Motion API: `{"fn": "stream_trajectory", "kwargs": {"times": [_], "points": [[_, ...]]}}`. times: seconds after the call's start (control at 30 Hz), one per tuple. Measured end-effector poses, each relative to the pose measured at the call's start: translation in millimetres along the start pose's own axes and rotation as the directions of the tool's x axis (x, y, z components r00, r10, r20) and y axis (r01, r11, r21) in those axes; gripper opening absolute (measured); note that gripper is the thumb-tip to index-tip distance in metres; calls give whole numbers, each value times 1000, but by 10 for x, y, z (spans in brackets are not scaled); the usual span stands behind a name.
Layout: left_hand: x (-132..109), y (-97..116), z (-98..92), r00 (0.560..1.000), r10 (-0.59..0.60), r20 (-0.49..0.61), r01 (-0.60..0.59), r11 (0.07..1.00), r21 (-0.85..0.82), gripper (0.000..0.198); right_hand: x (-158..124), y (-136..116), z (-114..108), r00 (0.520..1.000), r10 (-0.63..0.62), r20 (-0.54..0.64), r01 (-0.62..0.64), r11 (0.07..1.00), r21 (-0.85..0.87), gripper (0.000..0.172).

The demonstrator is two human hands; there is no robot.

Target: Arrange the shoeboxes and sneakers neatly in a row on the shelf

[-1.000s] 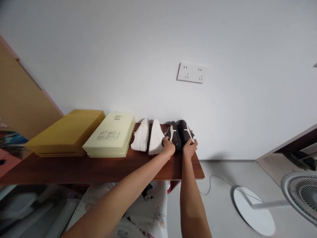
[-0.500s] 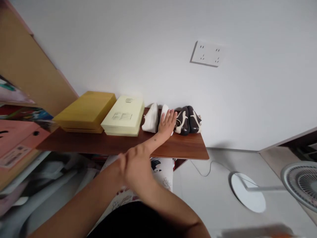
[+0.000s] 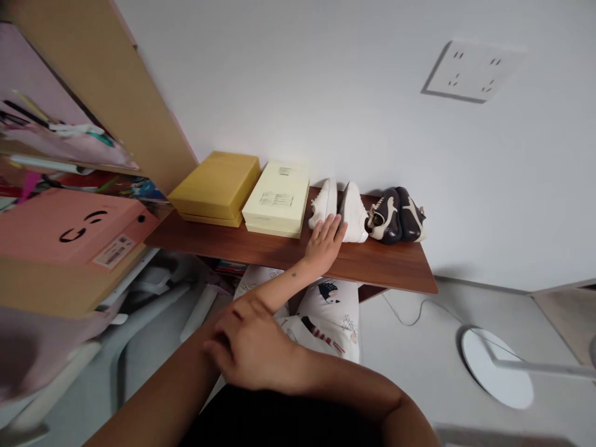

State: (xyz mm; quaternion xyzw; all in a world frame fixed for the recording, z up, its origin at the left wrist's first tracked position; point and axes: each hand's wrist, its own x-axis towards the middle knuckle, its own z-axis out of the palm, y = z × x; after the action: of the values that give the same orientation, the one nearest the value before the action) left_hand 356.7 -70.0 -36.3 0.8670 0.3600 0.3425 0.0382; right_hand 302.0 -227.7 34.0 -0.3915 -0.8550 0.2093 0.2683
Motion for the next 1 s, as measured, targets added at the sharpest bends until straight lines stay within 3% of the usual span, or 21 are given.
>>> {"fn": "stream_trajectory", "kwargs": {"times": [0.1,0.13,0.23,0.3,0.43,0.57,0.7,0.73,0.8,0.87,0.93,1.0], "points": [[-227,-46,-6,999,-32,22,30,997,76,54,71,82,166,981,188,-51,-195,956,-220,22],[-284,-70,-7,998,-49,26,46,994,103,52,98,113,238,980,194,-41,-198,943,-268,23],[-389,-162,-1,998,-41,44,35,992,118,48,158,137,450,994,43,96,-22,977,-212,19],[-429,-238,10,999,-8,47,4,996,85,47,196,111,526,989,43,142,-17,983,-182,20],[-549,-384,55,998,-45,32,44,999,23,47,291,33,508,940,302,158,-234,908,-348,25],[-730,-476,91,992,-113,56,116,992,-51,47,380,-82,509,908,164,387,-117,983,-141,20],[-871,-535,40,985,-172,30,175,973,-149,44,458,-145,590,885,296,359,-233,950,-209,24],[-898,-545,15,982,-189,22,190,966,-176,43,467,-157,613,880,264,394,-216,963,-160,23],[-945,-567,-48,977,-212,2,206,949,-239,40,467,-177,654,853,42,520,-123,985,123,21],[-989,-618,-147,977,-210,-28,191,931,-312,38,461,-165,674,819,-160,551,-86,915,394,21],[-1021,-731,-308,977,-198,-74,158,917,-367,35,470,-97,653,844,-178,506,-100,874,475,18],[-1029,-917,-545,969,-200,-148,130,915,-383,31,513,23,579,914,-87,396,-120,875,470,14]]}}
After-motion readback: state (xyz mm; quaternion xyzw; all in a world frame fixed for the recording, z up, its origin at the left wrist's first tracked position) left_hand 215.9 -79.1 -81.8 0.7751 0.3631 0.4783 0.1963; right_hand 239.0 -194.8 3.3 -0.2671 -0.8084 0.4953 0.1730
